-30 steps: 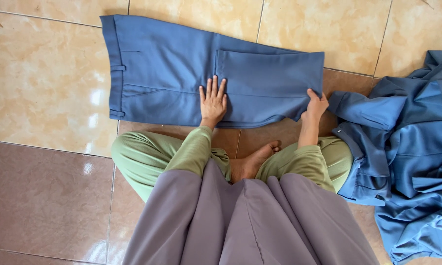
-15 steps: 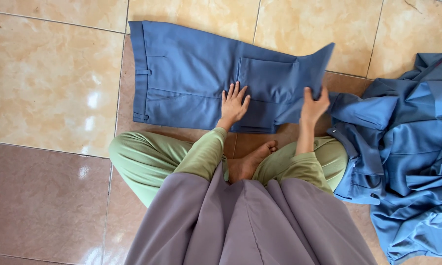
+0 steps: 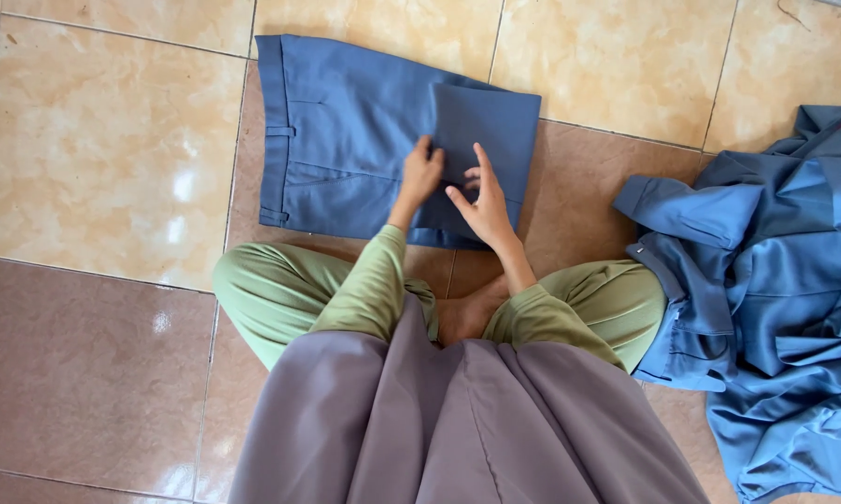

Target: Folding blue trousers on a tiled floor

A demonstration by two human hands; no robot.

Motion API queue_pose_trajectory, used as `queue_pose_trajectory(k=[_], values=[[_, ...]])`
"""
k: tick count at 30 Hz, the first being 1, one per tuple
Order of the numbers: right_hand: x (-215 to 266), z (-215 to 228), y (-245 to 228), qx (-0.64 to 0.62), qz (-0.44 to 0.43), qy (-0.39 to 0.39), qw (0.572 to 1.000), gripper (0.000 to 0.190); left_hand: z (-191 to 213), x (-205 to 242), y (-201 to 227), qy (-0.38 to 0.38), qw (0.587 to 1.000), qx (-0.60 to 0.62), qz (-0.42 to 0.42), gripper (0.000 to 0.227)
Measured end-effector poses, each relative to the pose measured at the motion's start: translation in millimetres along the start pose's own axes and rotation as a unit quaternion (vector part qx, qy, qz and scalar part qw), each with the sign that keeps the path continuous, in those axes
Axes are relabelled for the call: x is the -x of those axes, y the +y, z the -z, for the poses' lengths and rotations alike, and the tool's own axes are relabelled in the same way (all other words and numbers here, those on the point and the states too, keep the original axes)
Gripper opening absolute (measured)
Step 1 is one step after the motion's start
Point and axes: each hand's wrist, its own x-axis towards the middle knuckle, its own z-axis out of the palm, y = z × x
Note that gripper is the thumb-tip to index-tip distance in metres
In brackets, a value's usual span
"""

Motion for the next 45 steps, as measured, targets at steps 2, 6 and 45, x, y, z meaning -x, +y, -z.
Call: queue_pose_trajectory(k=[2, 6, 45], values=[[-2.6, 1.1, 14.0, 0.062, 0.022, 0.053, 0.996, 0.079, 36.4, 0.5, -4.1, 0.030, 0.999, -0.015, -0.021, 0.040], [0.2, -5.9, 82.4, 0.153, -0.082, 0.150, 0.973, 0.072, 95.1, -16.2, -68.1, 0.102, 0.990, -0.094, -0.011, 0.037], [56.4, 87.4, 242.4, 0.005, -0.326, 0.312, 0.892, 0.038, -29.3, 34.4, -66.3, 0.038, 0.997, -0.029, -0.053, 0.052]])
